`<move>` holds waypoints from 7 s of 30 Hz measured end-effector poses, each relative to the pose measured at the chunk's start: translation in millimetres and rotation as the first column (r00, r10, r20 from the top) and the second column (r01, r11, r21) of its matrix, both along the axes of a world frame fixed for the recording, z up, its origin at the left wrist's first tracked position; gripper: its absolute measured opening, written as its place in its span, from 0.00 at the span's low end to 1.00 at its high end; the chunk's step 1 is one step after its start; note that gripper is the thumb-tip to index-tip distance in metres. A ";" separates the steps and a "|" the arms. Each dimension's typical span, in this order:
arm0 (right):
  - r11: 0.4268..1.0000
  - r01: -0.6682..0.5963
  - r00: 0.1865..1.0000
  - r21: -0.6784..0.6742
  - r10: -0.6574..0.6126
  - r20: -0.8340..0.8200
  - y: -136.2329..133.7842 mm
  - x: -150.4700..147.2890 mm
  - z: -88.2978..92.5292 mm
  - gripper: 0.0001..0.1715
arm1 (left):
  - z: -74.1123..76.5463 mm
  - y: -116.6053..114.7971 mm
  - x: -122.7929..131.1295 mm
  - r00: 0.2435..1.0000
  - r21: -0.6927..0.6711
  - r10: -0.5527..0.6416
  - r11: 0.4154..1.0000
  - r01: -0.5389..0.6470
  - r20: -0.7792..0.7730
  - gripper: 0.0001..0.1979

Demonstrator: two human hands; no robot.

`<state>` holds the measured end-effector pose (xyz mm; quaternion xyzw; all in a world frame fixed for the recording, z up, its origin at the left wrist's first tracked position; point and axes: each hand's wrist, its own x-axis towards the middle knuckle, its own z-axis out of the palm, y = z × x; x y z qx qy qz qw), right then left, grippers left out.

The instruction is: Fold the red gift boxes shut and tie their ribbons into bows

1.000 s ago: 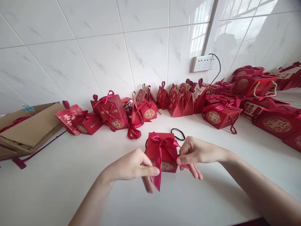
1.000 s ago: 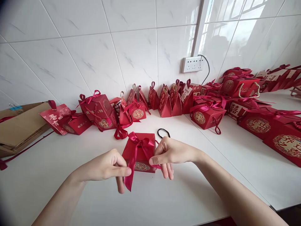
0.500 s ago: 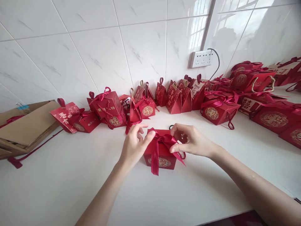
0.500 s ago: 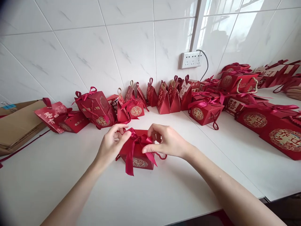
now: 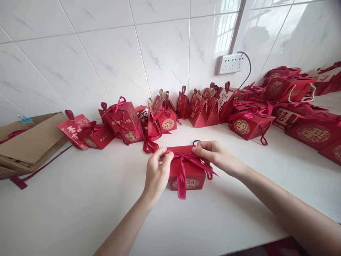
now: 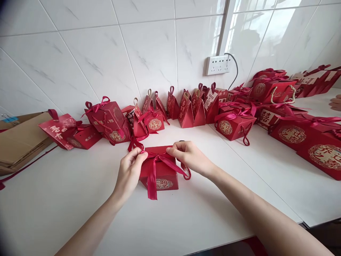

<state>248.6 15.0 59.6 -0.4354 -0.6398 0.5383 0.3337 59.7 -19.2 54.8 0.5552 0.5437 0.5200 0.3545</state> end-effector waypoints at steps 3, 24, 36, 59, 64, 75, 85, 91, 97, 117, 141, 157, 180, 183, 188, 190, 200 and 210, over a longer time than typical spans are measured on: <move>0.995 -0.038 0.996 -0.094 0.030 -0.080 0.9 1.5 0.6 0.33 | -1.5 -1.6 0.9 0.999 -0.004 0.035 0.999 -0.035 0.013 0.16; 0.972 -0.065 0.940 -0.227 -0.016 -0.340 4.4 -3.9 -6.6 0.27 | -6.3 -3.8 1.6 0.993 -0.032 0.049 0.998 -0.046 0.104 0.16; 0.987 -0.110 0.966 -0.117 0.079 -0.247 7.5 0.8 -11.4 0.28 | -3.4 1.1 -6.6 0.999 0.009 0.000 1.000 0.000 -0.047 0.22; 0.959 -0.090 0.933 -0.270 -0.014 -0.359 7.8 -3.3 -7.4 0.28 | -13.9 1.4 -4.4 0.995 -0.025 0.004 1.000 -0.001 0.102 0.21; 0.971 -0.154 0.927 -0.182 0.079 -0.366 7.5 1.7 -6.5 0.30 | -10.4 2.3 -6.6 0.998 -0.019 -0.016 1.000 0.018 0.066 0.21; 0.994 -0.112 0.975 0.007 0.111 -0.193 10.1 9.1 -4.2 0.31 | -8.5 0.9 -6.6 0.997 -0.030 -0.029 0.999 0.031 0.065 0.22; 0.925 -0.311 0.923 0.217 0.349 -0.165 13.5 24.4 -1.3 0.19 | -11.3 3.4 -6.7 0.998 0.004 -0.015 1.000 0.015 0.061 0.22; 0.904 -0.318 0.932 0.285 0.353 -0.078 13.5 29.8 2.7 0.09 | -10.0 4.6 -6.6 0.998 0.015 -0.020 1.000 0.019 0.056 0.21; 0.859 -0.225 0.972 0.460 0.230 0.047 11.6 23.9 3.2 0.03 | -10.5 4.0 -7.8 0.998 0.003 -0.033 0.999 0.033 0.062 0.21; 0.513 0.138 0.961 0.847 -0.276 0.010 2.3 -4.6 -18.7 0.10 | -11.7 3.4 -4.6 0.995 -0.001 -0.068 0.998 0.069 0.072 0.22; 0.544 0.117 0.975 0.831 -0.220 0.007 0.6 1.6 -10.7 0.09 | -14.7 2.5 -4.6 0.997 -0.019 -0.061 0.998 0.062 0.048 0.22; 0.764 0.081 0.991 0.640 -0.133 0.033 5.7 4.5 -9.6 0.04 | -13.7 1.3 -3.7 0.994 -0.026 -0.086 0.996 0.088 0.074 0.22; 0.769 0.012 0.997 0.639 -0.055 0.047 8.4 7.9 -5.0 0.11 | -13.8 2.9 -2.5 0.990 -0.023 -0.105 0.994 0.107 0.095 0.23; 0.693 0.008 0.989 0.721 -0.111 0.095 6.2 5.2 -4.4 0.13 | -13.1 2.7 -2.3 0.989 -0.030 -0.112 0.993 0.115 0.097 0.22; 0.646 0.031 0.977 0.763 -0.181 0.113 1.5 4.3 -5.8 0.13 | -13.4 2.5 -2.6 0.991 -0.025 -0.111 0.993 0.114 0.079 0.22; 0.641 0.019 0.969 0.768 -0.201 0.144 1.1 5.4 -6.2 0.15 | -13.8 2.6 -2.7 0.991 -0.018 -0.112 0.993 0.114 0.075 0.22; 0.527 -0.111 0.989 0.843 -0.026 0.146 3.2 12.9 1.9 0.08 | -13.7 3.4 -1.8 0.994 -0.018 -0.099 0.995 0.100 0.050 0.22; 0.492 0.016 0.955 0.871 -0.264 0.132 -0.6 4.0 -7.3 0.16 | -12.1 1.4 -2.4 0.993 -0.044 -0.099 0.994 0.102 0.065 0.22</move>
